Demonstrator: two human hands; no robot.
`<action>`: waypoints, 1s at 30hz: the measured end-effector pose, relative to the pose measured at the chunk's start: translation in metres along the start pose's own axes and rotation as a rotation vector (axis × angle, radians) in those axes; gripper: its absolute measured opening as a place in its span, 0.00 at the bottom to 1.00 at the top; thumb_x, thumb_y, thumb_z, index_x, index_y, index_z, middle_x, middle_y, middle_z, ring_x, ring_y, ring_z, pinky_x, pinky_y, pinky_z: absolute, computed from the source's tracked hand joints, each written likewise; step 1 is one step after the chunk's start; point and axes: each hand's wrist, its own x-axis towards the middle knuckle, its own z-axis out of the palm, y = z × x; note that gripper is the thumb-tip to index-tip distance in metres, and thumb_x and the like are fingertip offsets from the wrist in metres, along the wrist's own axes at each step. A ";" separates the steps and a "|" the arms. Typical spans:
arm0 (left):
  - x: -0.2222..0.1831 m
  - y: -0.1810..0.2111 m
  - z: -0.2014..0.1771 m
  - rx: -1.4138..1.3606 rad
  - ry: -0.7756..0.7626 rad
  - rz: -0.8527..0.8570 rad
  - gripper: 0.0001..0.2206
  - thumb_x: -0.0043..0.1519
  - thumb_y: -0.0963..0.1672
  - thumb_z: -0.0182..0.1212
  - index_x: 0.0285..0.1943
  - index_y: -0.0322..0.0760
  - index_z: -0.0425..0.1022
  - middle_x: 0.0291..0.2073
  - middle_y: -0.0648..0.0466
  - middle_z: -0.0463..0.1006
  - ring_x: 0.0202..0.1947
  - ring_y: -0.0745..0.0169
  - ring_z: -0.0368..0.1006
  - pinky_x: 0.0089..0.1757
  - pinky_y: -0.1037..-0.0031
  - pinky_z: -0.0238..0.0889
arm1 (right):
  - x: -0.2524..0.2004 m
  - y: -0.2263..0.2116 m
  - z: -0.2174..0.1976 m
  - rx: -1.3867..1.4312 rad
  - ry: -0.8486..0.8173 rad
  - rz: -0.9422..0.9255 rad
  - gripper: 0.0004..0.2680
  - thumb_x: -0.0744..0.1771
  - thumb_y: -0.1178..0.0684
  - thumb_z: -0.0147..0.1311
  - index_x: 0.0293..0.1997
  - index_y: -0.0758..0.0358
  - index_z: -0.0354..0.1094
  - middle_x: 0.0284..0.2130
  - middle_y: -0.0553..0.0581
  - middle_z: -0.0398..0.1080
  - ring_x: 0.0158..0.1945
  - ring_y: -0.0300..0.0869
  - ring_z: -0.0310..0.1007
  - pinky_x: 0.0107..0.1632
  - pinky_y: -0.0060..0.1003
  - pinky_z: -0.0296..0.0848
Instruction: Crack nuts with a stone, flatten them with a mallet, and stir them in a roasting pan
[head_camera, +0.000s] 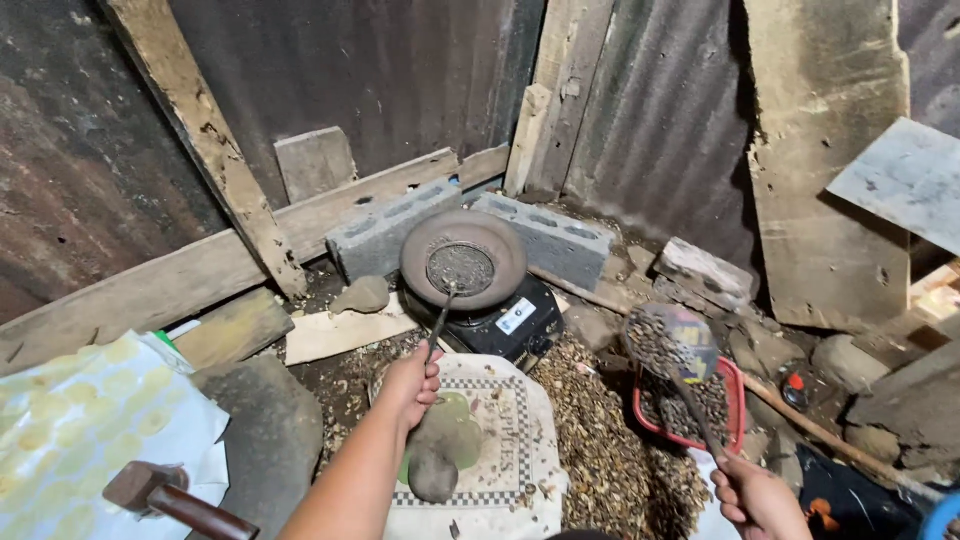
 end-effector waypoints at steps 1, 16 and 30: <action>0.005 -0.001 -0.001 0.059 0.031 0.047 0.18 0.71 0.52 0.50 0.49 0.31 0.72 0.25 0.55 0.65 0.16 0.73 0.51 0.15 0.82 0.37 | -0.006 -0.013 0.021 0.000 -0.042 -0.035 0.05 0.72 0.58 0.43 0.45 0.70 0.62 0.25 0.61 0.60 0.19 0.38 0.47 0.15 0.34 0.40; -0.090 0.084 0.035 0.366 0.139 0.196 0.19 0.72 0.48 0.45 0.53 0.27 0.77 0.20 0.57 0.59 0.16 0.70 0.50 0.18 0.78 0.38 | -0.028 -0.134 0.322 -0.595 -0.099 -0.189 0.06 0.71 0.55 0.47 0.44 0.66 0.68 0.25 0.59 0.70 0.16 0.39 0.56 0.18 0.33 0.54; -0.107 0.119 0.040 0.421 0.183 0.163 0.18 0.72 0.48 0.47 0.51 0.28 0.79 0.20 0.56 0.60 0.16 0.70 0.49 0.18 0.78 0.37 | 0.047 -0.091 0.398 -1.303 0.012 -0.535 0.11 0.68 0.52 0.44 0.50 0.63 0.72 0.42 0.70 0.77 0.44 0.66 0.77 0.48 0.56 0.75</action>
